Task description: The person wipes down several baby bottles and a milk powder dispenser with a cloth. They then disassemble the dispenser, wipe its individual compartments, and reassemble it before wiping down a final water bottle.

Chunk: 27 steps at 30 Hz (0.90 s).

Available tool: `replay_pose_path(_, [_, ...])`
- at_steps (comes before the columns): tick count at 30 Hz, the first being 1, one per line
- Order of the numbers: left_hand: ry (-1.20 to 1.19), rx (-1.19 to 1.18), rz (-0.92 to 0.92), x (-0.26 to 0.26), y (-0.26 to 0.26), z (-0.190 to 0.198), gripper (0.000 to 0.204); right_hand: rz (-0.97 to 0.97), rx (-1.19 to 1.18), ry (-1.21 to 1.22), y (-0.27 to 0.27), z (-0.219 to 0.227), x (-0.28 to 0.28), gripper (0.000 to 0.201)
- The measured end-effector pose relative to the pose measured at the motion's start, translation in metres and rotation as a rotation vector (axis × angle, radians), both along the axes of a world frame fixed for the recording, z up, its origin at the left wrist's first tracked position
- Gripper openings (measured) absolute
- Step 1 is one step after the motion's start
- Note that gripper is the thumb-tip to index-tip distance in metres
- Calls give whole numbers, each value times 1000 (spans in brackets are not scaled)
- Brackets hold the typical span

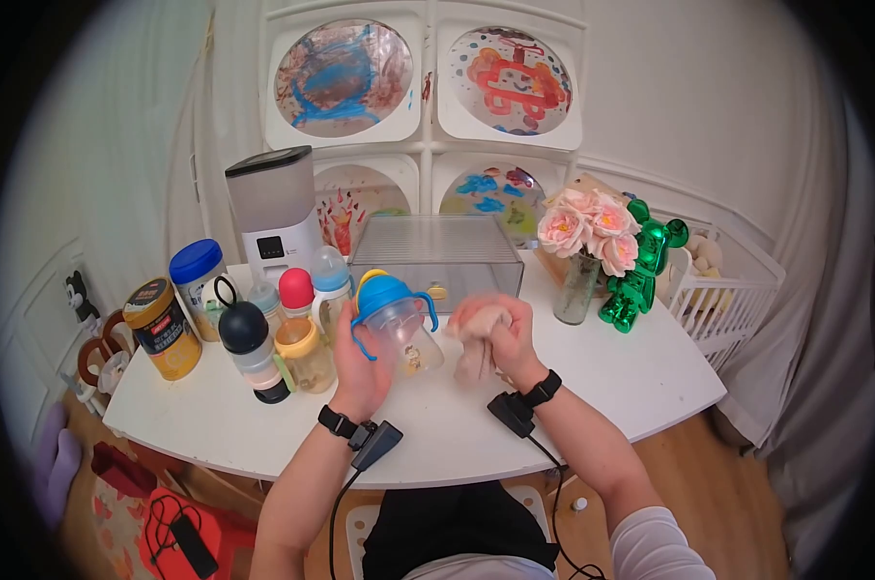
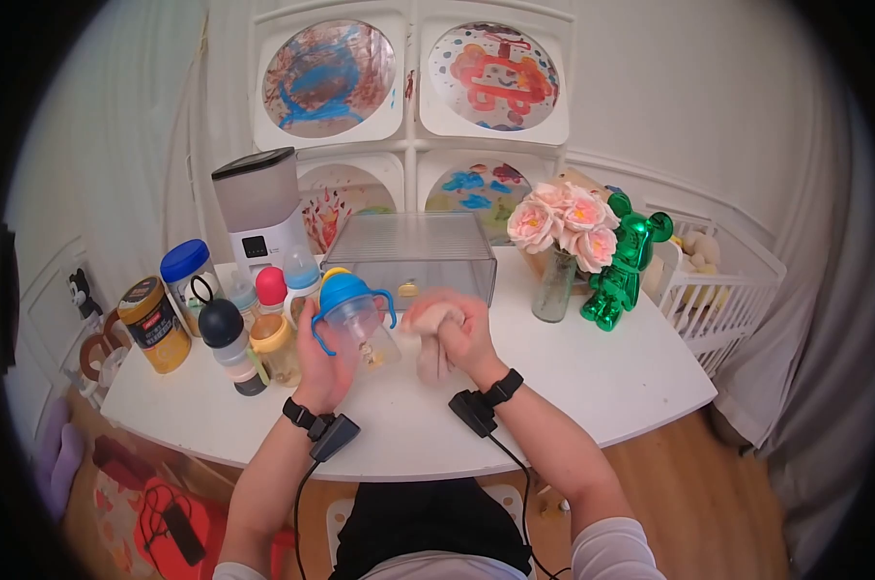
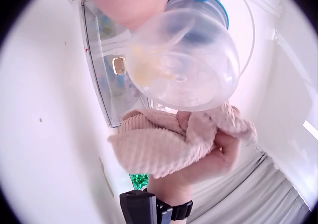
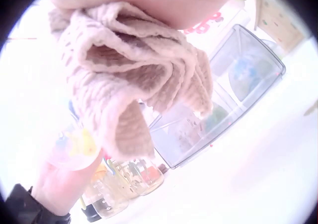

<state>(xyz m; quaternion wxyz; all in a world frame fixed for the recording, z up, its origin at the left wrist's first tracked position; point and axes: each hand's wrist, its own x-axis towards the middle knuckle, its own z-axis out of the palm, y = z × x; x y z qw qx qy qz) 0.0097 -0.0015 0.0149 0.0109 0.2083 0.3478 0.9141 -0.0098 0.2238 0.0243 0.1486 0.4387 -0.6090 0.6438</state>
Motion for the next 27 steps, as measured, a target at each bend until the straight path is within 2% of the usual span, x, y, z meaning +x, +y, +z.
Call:
replay_pose_path(1, [0,0,-4,2,1,1,71,-167,-178,-104,-3,-5,-5,26])
replay_pose_path(2, [1,36,-17,4,2,1,63,-172,-180,-103,-4,-9,-10,26])
replay_pose_path(4, [6,67,-35,1,3,-3,56,-305,79,-317,-8,-10,-16,25])
replay_pose_path(5, [-12,83,1,-5,3,-9,57,-308,75,-313,-12,-9,-15,25])
replay_pose_path(7, [-30,93,35,-6,4,-10,58,-164,46,-470,-21,-10,-9,30])
replay_pose_path(8, [-35,34,150,-2,8,-6,59,-165,43,-470,-24,-8,-6,30])
replay_pose_path(9, [-41,-25,267,1,10,-4,60,-157,-8,-437,-27,-7,-3,32])
replay_pose_path(10, [-43,-27,267,1,10,-6,60,-149,-60,-406,-29,-8,-1,34])
replay_pose_path(12, [-141,-343,485,-1,7,-10,53,-187,-21,-372,-22,-12,-7,35])
replay_pose_path(13, [-142,-350,483,-1,6,-10,53,-226,21,-332,-20,-11,-8,35])
replay_pose_path(15, [-98,-646,570,1,4,-11,53,-259,67,-348,-19,-8,-5,36])
replay_pose_path(18, [-46,-651,536,-13,0,-30,58,-290,140,-359,-20,-13,-8,38])
replay_pose_path(23, [-15,-687,534,4,8,-11,63,-193,120,-353,-19,-12,-7,42])
replay_pose_path(25, [20,-688,500,5,6,-10,64,-285,212,121,-14,-5,-13,45])
replay_pose_path(26, [-25,-669,510,3,7,-11,64,-285,211,120,-12,-2,-11,45])
replay_pose_path(27, [-70,-649,519,2,7,-12,64,-436,305,186,-10,1,-7,46])
